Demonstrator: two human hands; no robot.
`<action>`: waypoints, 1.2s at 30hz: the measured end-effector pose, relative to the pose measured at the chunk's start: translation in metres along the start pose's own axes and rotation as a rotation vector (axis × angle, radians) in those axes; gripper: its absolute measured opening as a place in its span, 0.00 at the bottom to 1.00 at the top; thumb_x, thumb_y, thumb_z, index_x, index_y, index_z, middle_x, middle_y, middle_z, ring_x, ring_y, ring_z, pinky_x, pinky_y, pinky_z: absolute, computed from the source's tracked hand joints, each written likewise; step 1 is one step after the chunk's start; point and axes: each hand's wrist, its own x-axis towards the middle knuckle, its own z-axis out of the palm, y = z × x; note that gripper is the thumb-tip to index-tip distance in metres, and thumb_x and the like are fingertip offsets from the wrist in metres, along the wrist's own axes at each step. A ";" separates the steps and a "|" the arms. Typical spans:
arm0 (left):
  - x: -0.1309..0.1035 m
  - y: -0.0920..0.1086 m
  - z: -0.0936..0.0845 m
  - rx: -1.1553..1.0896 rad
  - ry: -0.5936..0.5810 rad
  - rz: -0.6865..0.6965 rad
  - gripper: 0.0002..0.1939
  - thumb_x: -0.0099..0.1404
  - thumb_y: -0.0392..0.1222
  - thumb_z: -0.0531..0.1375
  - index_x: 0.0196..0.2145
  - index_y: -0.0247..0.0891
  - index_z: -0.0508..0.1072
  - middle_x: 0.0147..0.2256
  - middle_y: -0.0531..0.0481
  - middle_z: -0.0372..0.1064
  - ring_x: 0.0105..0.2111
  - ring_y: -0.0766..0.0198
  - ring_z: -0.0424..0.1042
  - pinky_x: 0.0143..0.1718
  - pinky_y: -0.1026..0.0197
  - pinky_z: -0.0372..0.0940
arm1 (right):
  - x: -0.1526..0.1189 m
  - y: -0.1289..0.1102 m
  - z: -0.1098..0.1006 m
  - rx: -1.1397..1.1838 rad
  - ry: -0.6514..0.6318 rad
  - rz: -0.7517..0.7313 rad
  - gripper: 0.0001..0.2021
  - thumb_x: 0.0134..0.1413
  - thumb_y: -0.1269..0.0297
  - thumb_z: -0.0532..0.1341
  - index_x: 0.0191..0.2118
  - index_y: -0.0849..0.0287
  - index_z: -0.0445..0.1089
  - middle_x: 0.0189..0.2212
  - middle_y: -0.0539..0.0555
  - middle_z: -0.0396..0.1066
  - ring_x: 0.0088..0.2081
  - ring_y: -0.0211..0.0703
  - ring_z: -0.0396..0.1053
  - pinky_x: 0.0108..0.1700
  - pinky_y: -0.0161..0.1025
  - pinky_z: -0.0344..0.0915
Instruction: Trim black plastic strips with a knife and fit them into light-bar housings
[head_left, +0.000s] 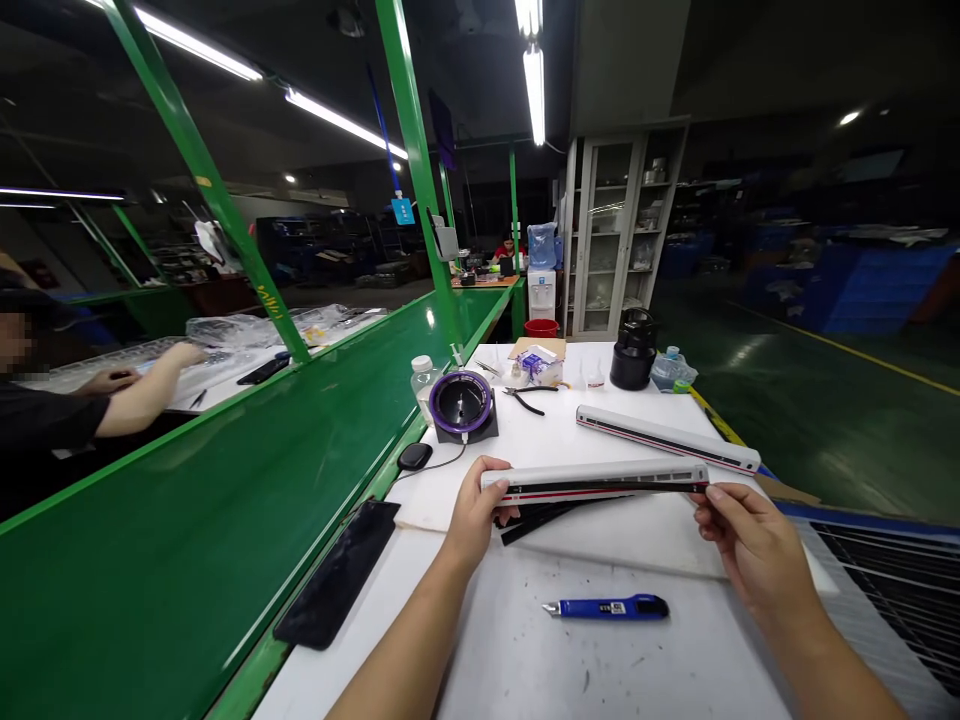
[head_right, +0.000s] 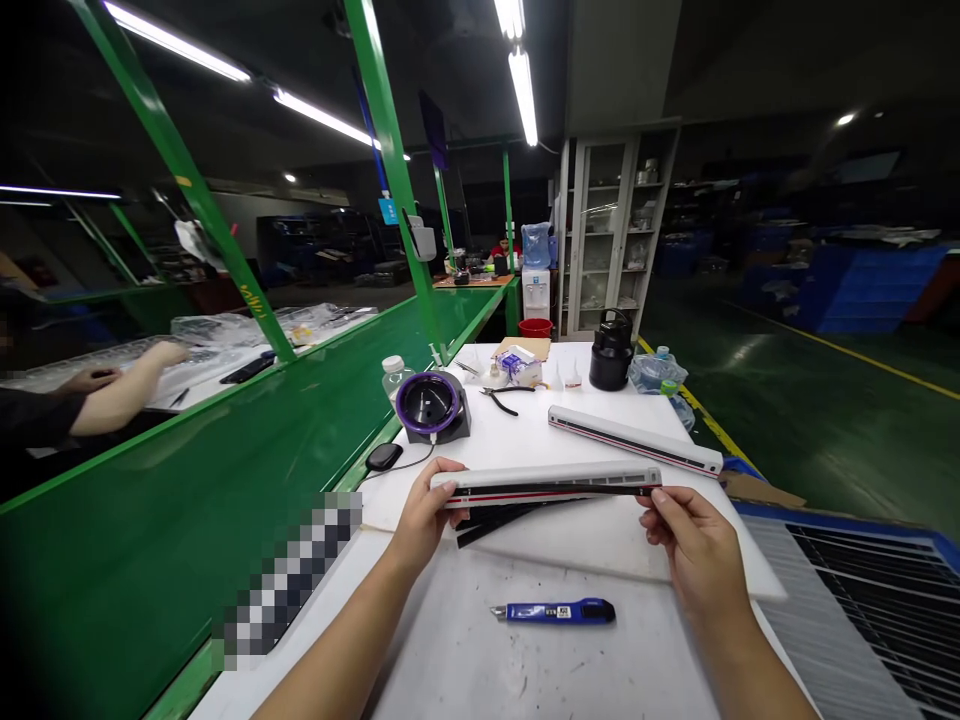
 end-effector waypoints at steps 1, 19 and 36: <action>0.000 0.001 0.000 0.003 -0.015 -0.003 0.19 0.57 0.51 0.62 0.40 0.38 0.63 0.23 0.55 0.66 0.21 0.67 0.65 0.22 0.67 0.59 | 0.001 0.000 0.000 -0.002 0.004 0.003 0.18 0.40 0.55 0.75 0.33 0.61 0.73 0.31 0.58 0.73 0.27 0.38 0.66 0.23 0.29 0.65; 0.002 0.001 0.014 -0.103 -0.089 -0.176 0.24 0.57 0.51 0.65 0.44 0.41 0.58 0.27 0.54 0.68 0.28 0.62 0.71 0.28 0.62 0.65 | -0.010 0.009 0.024 0.020 0.078 0.115 0.31 0.34 0.49 0.75 0.43 0.53 0.62 0.23 0.42 0.64 0.19 0.34 0.61 0.19 0.30 0.61; 0.006 0.009 0.016 -0.037 0.044 -0.116 0.23 0.52 0.49 0.67 0.41 0.40 0.61 0.23 0.57 0.66 0.21 0.67 0.67 0.23 0.66 0.64 | -0.006 -0.004 0.025 0.455 0.017 0.305 0.23 0.38 0.55 0.76 0.27 0.57 0.60 0.22 0.44 0.57 0.21 0.31 0.52 0.19 0.29 0.51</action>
